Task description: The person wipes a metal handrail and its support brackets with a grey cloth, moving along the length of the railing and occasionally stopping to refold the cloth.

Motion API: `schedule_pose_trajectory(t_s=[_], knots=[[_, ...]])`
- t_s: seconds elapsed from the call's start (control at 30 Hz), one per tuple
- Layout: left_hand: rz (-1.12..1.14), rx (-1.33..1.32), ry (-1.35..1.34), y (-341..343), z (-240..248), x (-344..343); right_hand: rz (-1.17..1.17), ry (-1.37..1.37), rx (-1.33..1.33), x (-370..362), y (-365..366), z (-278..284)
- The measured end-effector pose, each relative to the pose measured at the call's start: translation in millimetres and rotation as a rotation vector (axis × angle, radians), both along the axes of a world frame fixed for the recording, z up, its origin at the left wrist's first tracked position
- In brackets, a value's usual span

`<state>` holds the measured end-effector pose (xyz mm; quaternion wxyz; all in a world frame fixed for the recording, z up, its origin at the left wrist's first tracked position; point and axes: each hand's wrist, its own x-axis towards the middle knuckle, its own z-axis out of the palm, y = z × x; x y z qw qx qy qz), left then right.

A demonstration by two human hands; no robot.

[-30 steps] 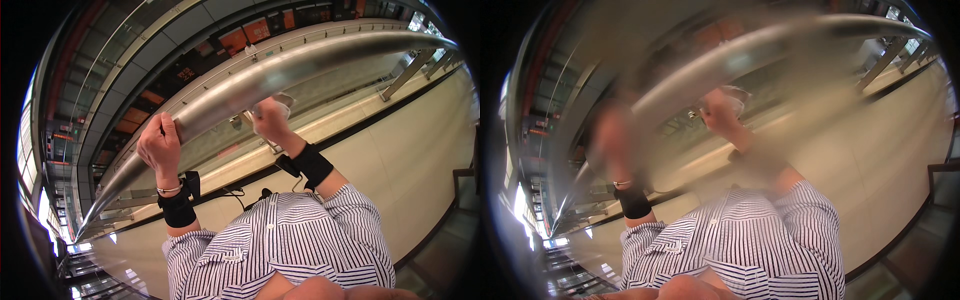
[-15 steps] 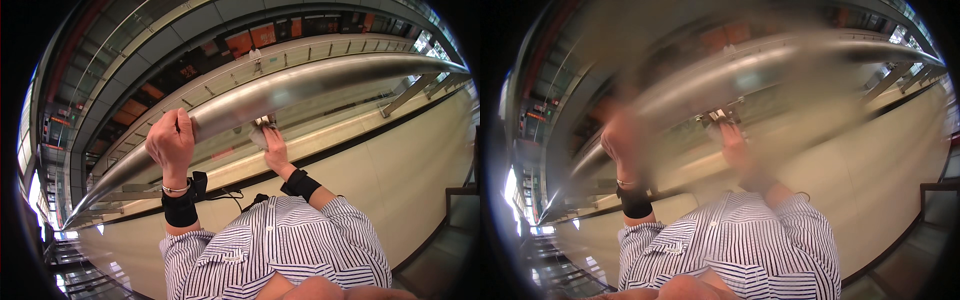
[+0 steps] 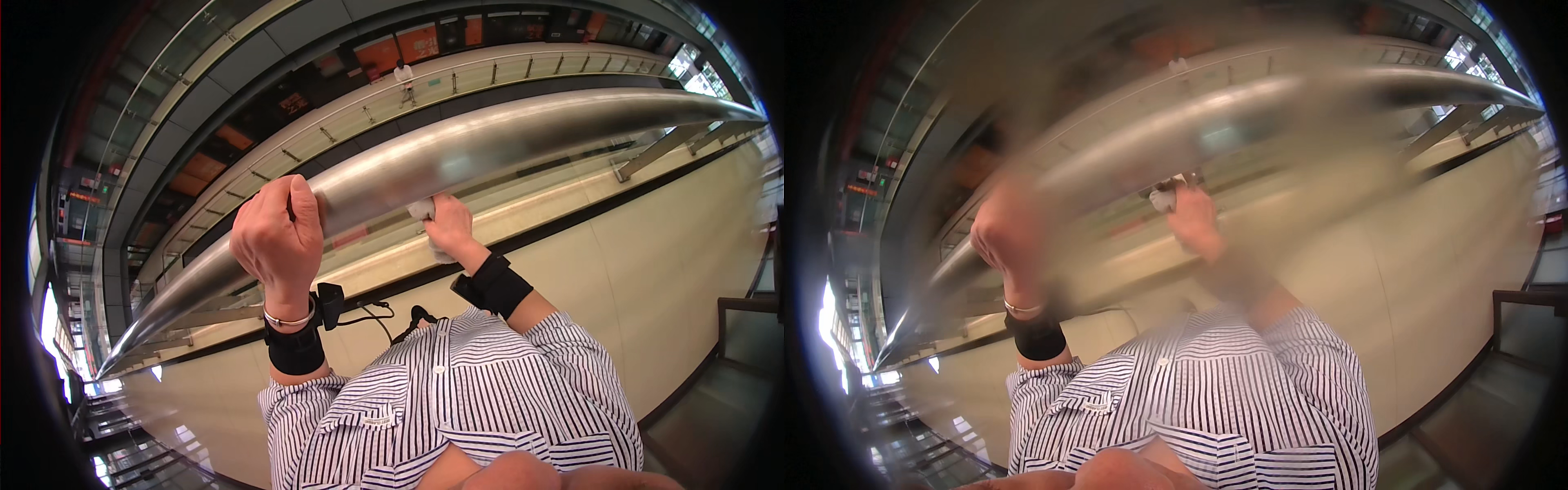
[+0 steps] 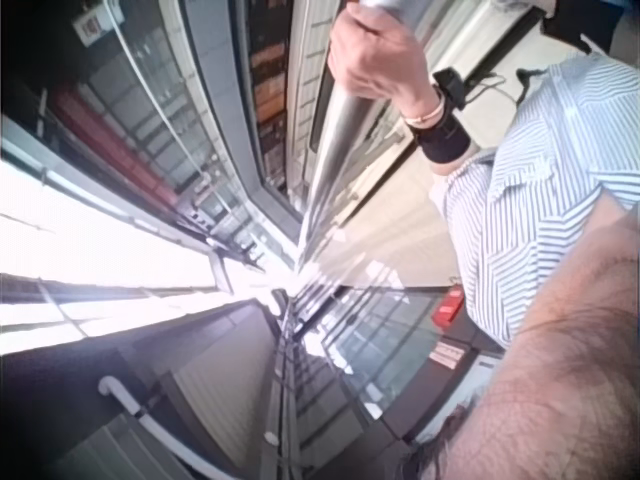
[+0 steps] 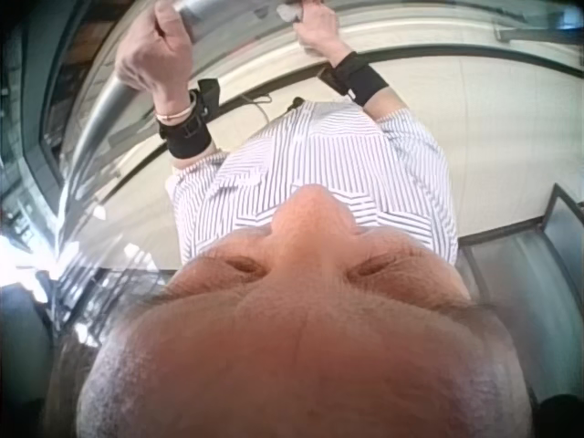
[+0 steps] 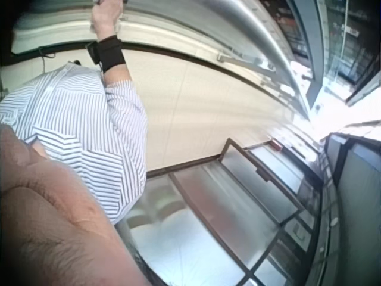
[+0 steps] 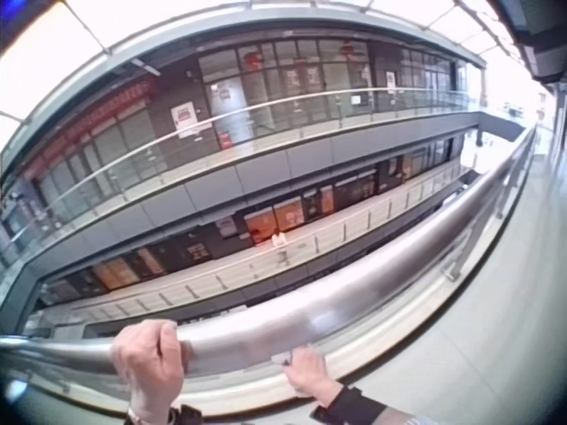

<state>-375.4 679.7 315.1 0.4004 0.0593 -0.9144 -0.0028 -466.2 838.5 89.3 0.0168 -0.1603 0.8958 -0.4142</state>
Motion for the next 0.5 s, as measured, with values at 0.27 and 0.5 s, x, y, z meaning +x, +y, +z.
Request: schedule_pose_trajectory(t_s=[0.27, 0.5], knots=[[-0.052, 0.004, 0.03, 1, 0, 0, -0.042, -0.345, -0.423, 24, 72, 18], [-0.043, 0.001, 0.011, 3, 3, -2, -0.16, 0.37, -0.274, 23, 30, -10]])
